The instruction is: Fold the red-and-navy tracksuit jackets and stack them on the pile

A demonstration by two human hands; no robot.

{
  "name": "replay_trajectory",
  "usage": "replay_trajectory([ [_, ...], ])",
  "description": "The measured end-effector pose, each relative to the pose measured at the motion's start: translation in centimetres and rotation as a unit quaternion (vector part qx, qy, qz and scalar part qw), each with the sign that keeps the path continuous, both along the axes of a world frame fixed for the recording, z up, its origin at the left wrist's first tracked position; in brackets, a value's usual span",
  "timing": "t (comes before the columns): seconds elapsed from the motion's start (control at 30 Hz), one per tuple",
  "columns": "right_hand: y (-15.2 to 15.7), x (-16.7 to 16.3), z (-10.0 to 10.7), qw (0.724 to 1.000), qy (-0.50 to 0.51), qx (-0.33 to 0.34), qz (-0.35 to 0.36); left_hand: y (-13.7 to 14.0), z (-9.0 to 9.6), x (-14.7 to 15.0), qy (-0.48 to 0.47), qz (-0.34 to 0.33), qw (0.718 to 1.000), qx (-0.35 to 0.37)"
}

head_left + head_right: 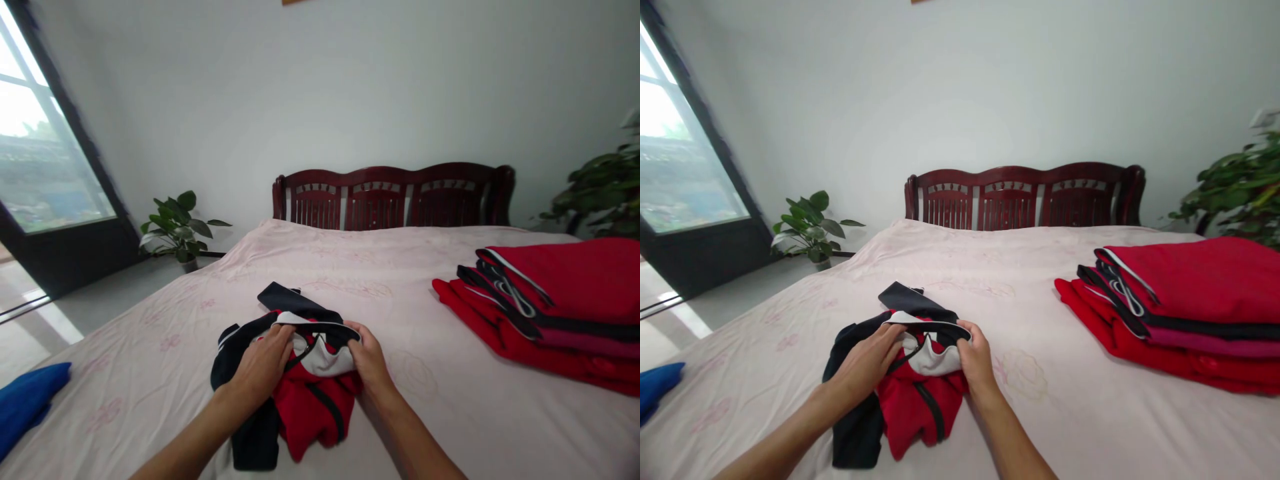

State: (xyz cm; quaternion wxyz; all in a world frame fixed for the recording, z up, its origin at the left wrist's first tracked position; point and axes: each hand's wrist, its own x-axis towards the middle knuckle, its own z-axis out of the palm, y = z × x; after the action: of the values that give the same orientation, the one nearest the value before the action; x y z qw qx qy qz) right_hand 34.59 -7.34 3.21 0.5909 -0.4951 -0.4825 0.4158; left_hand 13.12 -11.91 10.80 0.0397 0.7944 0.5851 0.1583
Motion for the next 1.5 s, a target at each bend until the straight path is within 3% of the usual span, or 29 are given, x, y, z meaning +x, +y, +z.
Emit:
replay_trajectory([
  [0.13,-0.8,0.5,0.9,0.988,-0.147,0.031,-0.043,-0.3,-1.1,0.1,-0.002,0.001,1.0,0.026],
  [0.23,-1.8,0.6,2.6,0.932,-0.31,0.144,-0.119,-0.9,-1.5,0.7,-0.022,-0.019,0.999,0.041],
  [0.33,-2.7,0.2,4.2,0.896,-0.382,0.21,-0.08,-1.0,-1.4,1.1,-0.032,-0.042,0.998,0.042],
  [0.43,-2.9,-0.7,4.7,0.898,-0.425,0.114,-0.013,-0.5,-1.3,1.5,-0.021,-0.031,0.999,0.039],
  [0.5,-2.8,-1.2,4.4,0.883,-0.466,0.053,0.0,-0.1,-1.5,1.8,-0.018,-0.012,0.999,0.044],
  [0.6,-2.6,-1.4,3.7,0.864,-0.502,0.032,0.007,0.3,-2.3,2.0,-0.04,-0.003,0.998,0.053],
  [0.77,-2.2,-1.4,3.3,0.877,-0.481,-0.007,0.014,0.7,-3.3,2.0,-0.093,-0.003,0.995,0.036],
  [1.03,-0.5,-1.7,3.4,0.903,-0.416,-0.096,0.037,1.3,-2.7,2.6,-0.047,0.004,0.999,-0.009],
  [1.2,-0.1,-1.5,2.5,0.929,-0.369,-0.038,0.007,2.2,-2.4,3.1,-0.042,0.015,0.998,-0.043],
  [1.33,0.7,-1.2,1.2,0.968,-0.249,0.003,0.013,3.2,-2.2,3.5,-0.075,0.023,0.995,-0.054],
  [1.5,1.3,-1.5,0.8,0.998,-0.042,-0.024,0.027,4.0,-1.9,4.2,-0.11,0.04,0.99,-0.077],
])
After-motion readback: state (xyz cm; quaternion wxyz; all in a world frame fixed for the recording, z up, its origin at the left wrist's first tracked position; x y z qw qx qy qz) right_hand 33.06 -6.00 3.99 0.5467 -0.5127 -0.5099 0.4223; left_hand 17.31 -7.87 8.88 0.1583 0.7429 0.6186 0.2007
